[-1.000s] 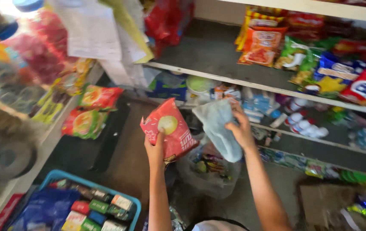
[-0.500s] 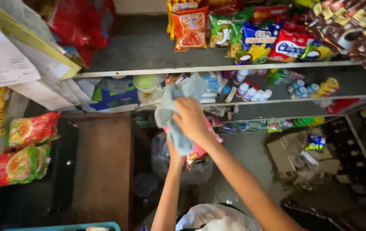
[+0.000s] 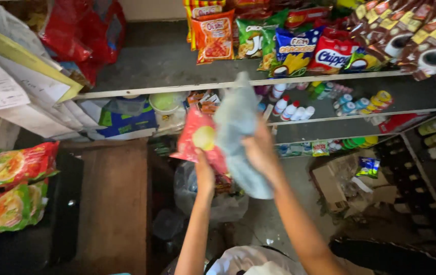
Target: The recorder takes snack bags from a plastic bin, wipes them with a cloth, and organizes them onto the store shelves.
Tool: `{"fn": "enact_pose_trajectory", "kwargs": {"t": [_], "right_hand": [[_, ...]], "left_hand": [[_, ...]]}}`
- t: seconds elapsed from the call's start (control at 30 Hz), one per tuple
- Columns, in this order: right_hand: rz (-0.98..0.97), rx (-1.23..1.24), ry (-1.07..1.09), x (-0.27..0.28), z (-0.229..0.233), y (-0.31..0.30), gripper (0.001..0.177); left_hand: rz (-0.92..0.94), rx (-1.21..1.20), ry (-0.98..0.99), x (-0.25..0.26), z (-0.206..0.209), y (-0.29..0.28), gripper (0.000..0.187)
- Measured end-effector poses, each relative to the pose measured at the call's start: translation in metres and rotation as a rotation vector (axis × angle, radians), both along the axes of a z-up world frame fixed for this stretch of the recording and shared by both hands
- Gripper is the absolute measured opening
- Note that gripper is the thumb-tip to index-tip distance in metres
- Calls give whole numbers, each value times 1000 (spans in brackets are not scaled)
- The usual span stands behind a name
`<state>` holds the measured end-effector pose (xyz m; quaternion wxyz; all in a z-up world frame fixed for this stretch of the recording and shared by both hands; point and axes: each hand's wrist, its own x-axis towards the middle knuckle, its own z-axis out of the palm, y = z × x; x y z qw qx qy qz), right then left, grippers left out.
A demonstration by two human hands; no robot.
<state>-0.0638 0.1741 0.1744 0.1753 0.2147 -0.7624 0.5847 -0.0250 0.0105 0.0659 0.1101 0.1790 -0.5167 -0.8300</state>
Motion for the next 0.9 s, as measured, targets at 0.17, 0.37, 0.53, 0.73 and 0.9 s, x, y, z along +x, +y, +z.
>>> {"fn": "enact_pose_trajectory", "kwargs": {"t": [0.17, 0.37, 0.53, 0.73, 0.9], "right_hand": [[-81, 637, 234, 36, 13, -54, 68], [51, 576, 367, 60, -31, -37, 58], [38, 529, 360, 65, -56, -8, 48], [-219, 420, 59, 28, -107, 57, 43], [-194, -174, -88, 31, -101, 79, 59]], "left_hand": [[-154, 125, 230, 7, -64, 2, 62], [-109, 319, 166, -4, -60, -13, 65], [-162, 629, 90, 17, -34, -21, 74], [-179, 673, 226, 4, -15, -43, 74], [-103, 793, -53, -6, -30, -48, 70]]}}
